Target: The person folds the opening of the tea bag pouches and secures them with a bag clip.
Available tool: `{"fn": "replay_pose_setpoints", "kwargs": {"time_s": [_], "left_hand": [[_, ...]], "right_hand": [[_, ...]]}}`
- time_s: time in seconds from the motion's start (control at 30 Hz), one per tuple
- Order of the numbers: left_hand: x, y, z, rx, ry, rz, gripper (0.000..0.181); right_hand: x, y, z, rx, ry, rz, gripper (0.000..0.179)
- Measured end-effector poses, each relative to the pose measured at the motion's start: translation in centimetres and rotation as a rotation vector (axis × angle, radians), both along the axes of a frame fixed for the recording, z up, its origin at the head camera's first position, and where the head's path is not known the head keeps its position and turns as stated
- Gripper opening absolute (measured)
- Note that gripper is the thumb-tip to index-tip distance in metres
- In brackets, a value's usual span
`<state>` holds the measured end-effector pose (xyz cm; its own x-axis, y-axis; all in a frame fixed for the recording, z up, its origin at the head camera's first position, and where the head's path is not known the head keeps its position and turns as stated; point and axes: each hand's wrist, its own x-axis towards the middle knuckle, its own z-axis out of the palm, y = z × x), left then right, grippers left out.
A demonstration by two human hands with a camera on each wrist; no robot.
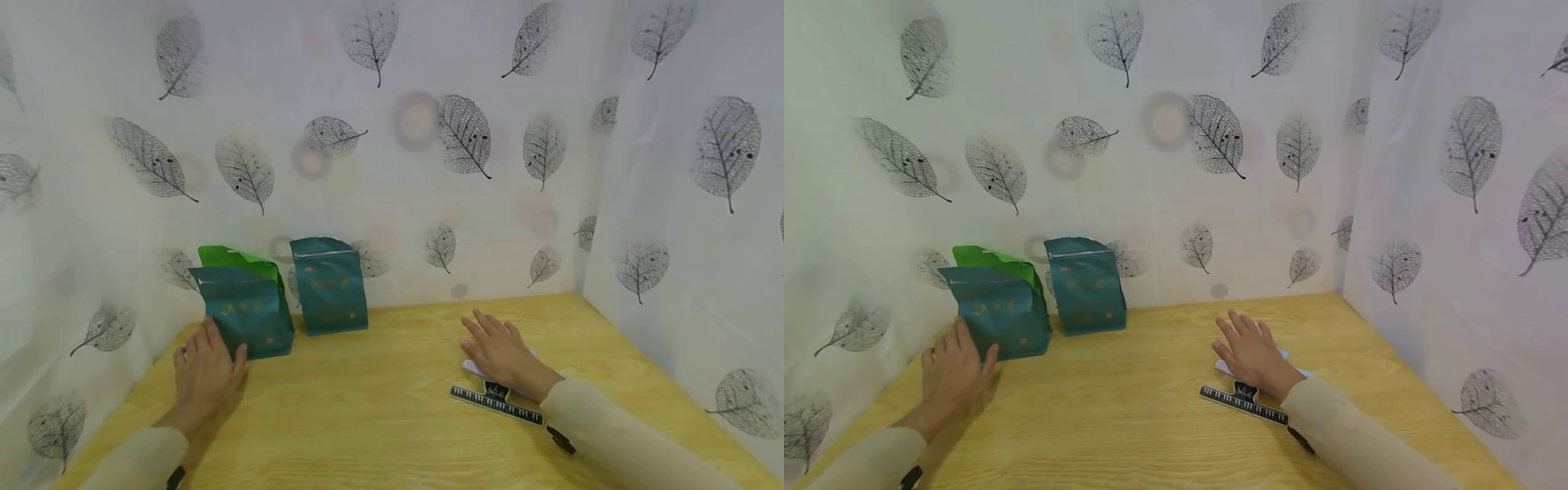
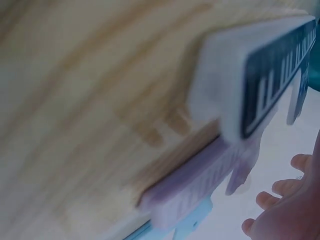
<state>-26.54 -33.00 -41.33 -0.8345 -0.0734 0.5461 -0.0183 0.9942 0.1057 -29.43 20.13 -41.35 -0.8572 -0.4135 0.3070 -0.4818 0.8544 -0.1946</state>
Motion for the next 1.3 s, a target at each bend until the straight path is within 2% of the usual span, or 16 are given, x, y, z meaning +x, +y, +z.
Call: {"fn": "replay_pose_setpoints", "kwargs": {"time_s": [0.1,0.17,0.37,0.43,0.53,0.67,0.73,0.8,0.97,1.13,1.3], "left_hand": [[-0.3,-0.3,0.1,-0.002,0.002,0.016,0.086],[-0.5,-0.5,0.1,0.026,-0.013,0.022,0.085],[-0.9,-1.9,-0.4,0.179,-0.144,0.040,0.068],[-1.0,-2.5,-0.7,0.215,-0.166,0.039,0.061],[-1.1,-3.1,-1.0,0.236,-0.115,-0.011,0.048],[-1.3,-3.5,-1.2,0.217,0.034,-0.142,0.034],[-1.3,-3.4,-1.2,0.207,0.069,-0.209,0.030],[-1.0,-3.1,-1.2,0.212,0.066,-0.247,0.030],[-0.3,-2.5,-1.1,0.216,0.048,-0.293,0.028],[0.2,-2.4,-1.3,0.195,0.109,-0.310,0.019],[0.5,-1.9,-1.3,0.193,0.141,-0.321,0.018]], "right_hand": [[0.0,-0.7,0.0,0.006,0.022,0.013,0.056],[0.0,-1.0,0.0,0.020,0.021,0.012,0.056],[0.4,-1.4,0.0,0.057,0.004,0.010,0.056],[0.4,-1.4,0.0,0.059,0.000,0.013,0.056],[0.3,-1.6,-0.1,0.068,0.000,0.014,0.056],[0.0,-1.9,-0.1,0.072,0.003,0.012,0.057],[0.0,-2.0,-0.1,0.066,0.003,0.012,0.058],[0.1,-2.1,-0.1,0.066,-0.001,0.010,0.058],[0.2,-2.3,-0.1,0.071,-0.007,0.017,0.059],[0.2,-2.7,0.0,0.080,-0.021,0.038,0.059],[0.0,-2.8,0.1,0.092,-0.018,0.032,0.060]]}}
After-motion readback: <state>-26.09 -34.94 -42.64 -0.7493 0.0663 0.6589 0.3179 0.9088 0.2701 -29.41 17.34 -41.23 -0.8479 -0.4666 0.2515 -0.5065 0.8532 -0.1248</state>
